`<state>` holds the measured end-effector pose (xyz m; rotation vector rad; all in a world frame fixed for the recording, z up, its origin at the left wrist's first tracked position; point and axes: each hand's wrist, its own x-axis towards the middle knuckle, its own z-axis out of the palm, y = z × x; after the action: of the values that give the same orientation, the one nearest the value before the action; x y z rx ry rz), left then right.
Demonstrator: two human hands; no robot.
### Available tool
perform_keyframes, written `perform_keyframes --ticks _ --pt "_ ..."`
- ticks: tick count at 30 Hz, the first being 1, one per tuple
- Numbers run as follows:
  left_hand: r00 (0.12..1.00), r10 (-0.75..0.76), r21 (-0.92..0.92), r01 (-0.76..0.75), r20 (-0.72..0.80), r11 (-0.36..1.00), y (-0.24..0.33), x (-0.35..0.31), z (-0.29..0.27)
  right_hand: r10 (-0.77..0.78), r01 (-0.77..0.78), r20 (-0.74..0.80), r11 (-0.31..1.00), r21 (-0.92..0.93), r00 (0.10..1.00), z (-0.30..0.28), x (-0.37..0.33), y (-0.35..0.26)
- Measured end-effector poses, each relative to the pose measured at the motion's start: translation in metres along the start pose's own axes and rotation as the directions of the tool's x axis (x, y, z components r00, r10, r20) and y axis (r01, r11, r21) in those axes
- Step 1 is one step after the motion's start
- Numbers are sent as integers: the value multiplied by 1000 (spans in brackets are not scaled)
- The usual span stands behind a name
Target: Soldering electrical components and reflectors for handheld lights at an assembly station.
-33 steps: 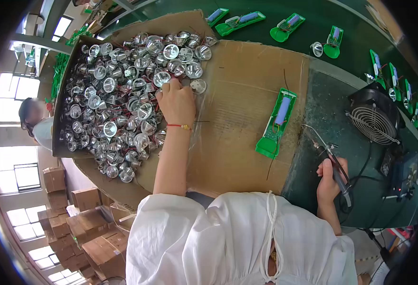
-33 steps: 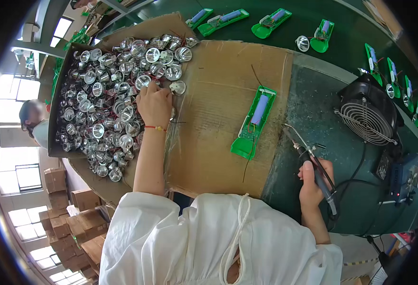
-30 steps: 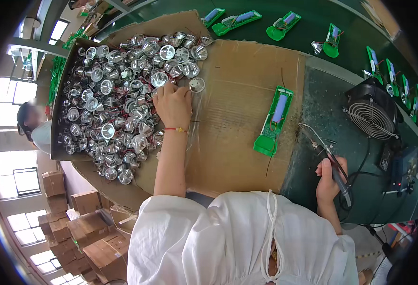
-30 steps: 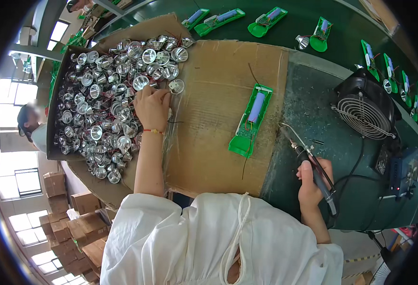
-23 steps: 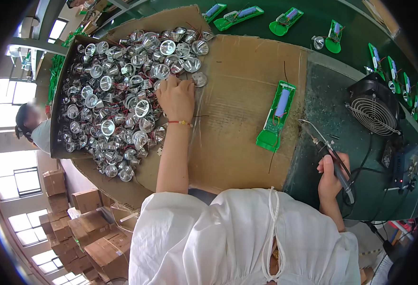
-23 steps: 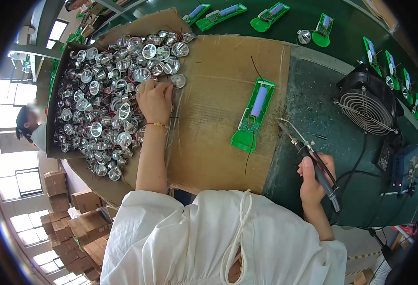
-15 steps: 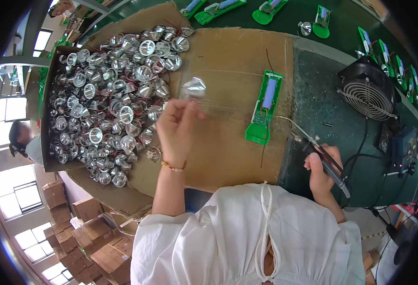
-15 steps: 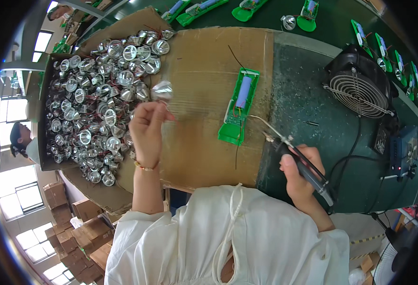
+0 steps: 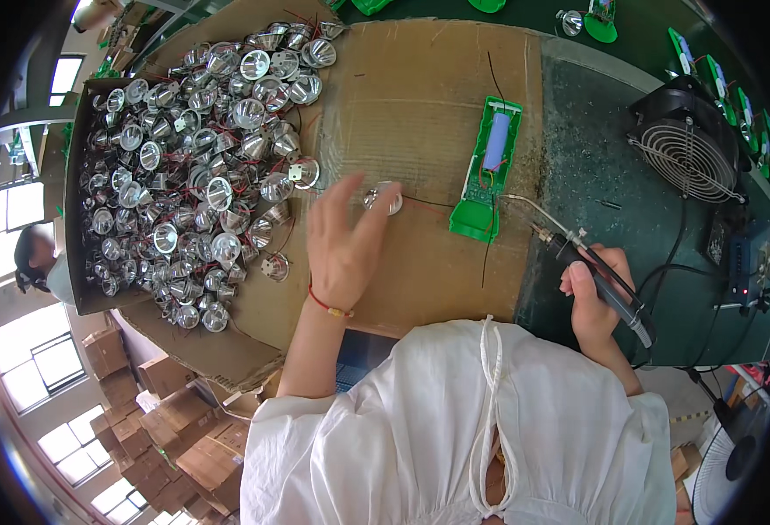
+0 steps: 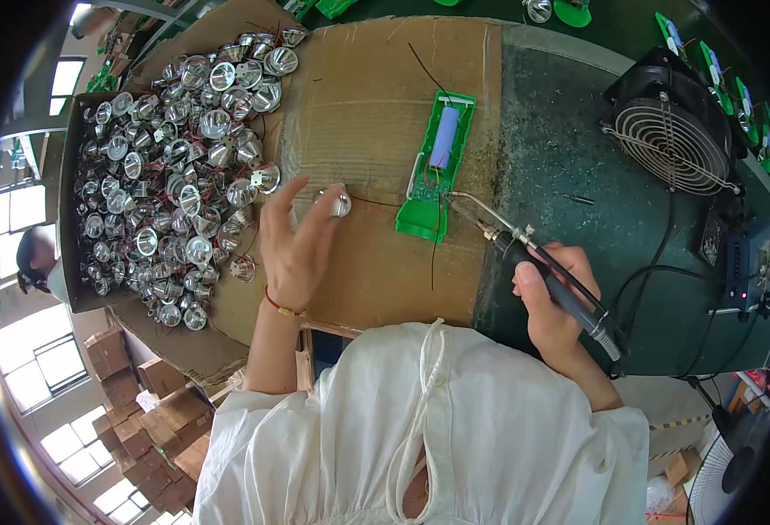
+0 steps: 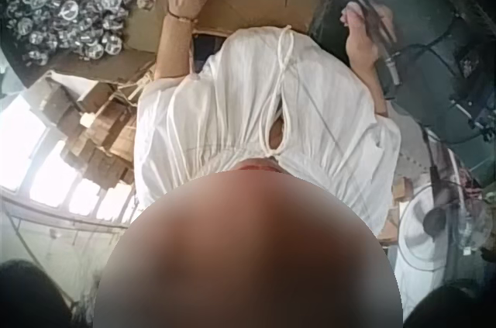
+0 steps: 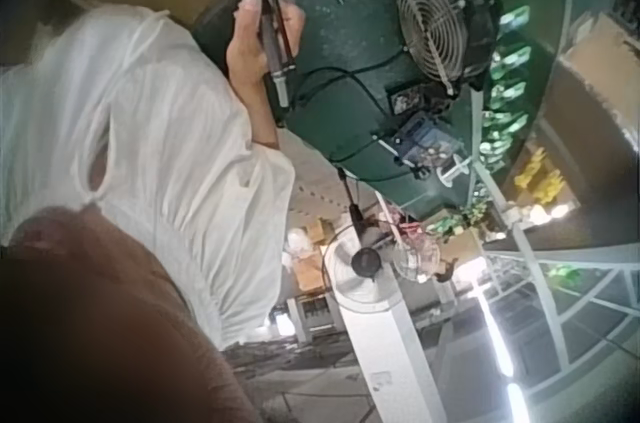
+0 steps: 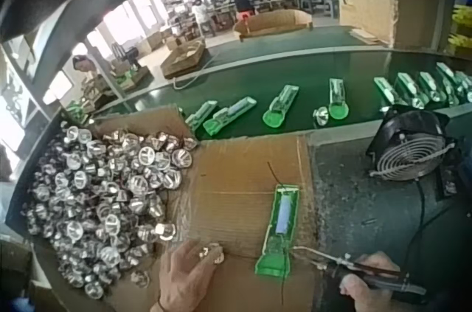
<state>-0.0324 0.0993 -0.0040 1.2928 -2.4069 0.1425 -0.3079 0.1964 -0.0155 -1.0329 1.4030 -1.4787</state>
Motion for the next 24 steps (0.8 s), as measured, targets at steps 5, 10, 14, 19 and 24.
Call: perform_keyframes --ticks 5,10,14,19,24 --pt "993 101 9 -102 55 995 20 20 14 -1 2 24 1000 -13 1000 2 -2 -2" --pt "995 -37 -171 53 96 984 16 25 20 -27 27 16 1000 -9 1000 0 -3 0" --pt "940 -248 -470 334 235 817 33 23 8 -18 18 32 999 -28 999 -1 -1 1" --pt "790 -480 -635 601 381 484 58 23 17 -115 135 134 980 -146 984 7 3 0" --pt "880 -406 -618 466 247 634 58 21 29 -116 136 122 976 -169 986 6 4 0"
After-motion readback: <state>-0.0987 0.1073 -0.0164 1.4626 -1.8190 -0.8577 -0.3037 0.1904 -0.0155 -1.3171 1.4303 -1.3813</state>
